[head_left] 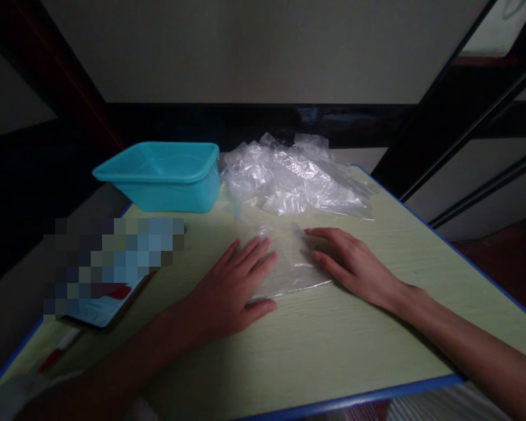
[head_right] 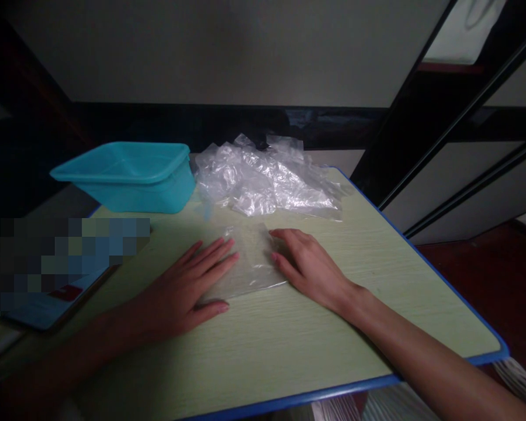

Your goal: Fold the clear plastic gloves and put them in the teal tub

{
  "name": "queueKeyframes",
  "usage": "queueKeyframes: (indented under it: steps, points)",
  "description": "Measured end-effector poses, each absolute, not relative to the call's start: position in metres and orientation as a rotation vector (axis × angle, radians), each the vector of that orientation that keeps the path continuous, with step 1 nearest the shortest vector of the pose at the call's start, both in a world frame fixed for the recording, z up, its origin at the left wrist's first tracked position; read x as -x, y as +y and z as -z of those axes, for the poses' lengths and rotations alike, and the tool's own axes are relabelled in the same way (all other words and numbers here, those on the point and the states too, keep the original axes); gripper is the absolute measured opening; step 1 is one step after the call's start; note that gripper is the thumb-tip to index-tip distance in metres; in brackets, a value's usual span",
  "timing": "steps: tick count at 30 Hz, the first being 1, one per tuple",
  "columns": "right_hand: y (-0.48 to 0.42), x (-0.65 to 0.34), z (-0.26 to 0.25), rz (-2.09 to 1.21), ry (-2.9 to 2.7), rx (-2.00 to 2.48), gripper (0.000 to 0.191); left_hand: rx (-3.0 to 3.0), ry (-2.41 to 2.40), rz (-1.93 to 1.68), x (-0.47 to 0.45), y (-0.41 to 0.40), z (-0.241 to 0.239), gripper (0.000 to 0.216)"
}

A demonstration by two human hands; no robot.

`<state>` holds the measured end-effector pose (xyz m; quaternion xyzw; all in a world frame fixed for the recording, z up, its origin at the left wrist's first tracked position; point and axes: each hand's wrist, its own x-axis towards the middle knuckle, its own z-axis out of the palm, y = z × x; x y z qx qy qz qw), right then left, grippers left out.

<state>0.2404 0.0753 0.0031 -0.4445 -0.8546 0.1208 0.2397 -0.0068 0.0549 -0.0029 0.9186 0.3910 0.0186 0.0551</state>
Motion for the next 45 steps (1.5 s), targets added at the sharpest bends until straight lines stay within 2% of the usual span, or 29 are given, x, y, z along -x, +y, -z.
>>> queueKeyframes:
  steps: [8,14,19,24,32,37,45]
  points:
    - [0.076,-0.240,-0.004,-0.277,-2.383,1.159,0.032,-2.743,1.238,-0.065,0.006,0.058,0.006,0.076]
    - [0.071,-0.238,-0.008,-0.121,-2.695,0.680,0.038,-2.763,1.227,-0.085,0.007,0.063,0.007,0.063]
    - [0.067,-0.239,-0.007,-0.034,-2.752,0.475,0.039,-2.807,1.097,0.002,0.006,0.061,0.007,0.064]
    - [0.069,-0.242,-0.008,-0.106,-2.736,0.610,0.040,-2.818,0.931,-0.005,0.002,0.050,0.005,0.070]
    - [0.074,-0.235,-0.003,-0.459,-2.753,0.776,0.065,-2.787,0.830,-0.019,-0.003,0.045,0.003,0.064]
    - [0.078,-0.235,0.001,-0.480,-2.709,0.821,0.059,-2.769,0.841,-0.024,-0.004,0.044,0.002,0.066]
    - [0.079,-0.234,0.003,-0.431,-2.667,0.907,0.067,-2.778,0.843,-0.055,-0.003,0.045,0.003,0.072]
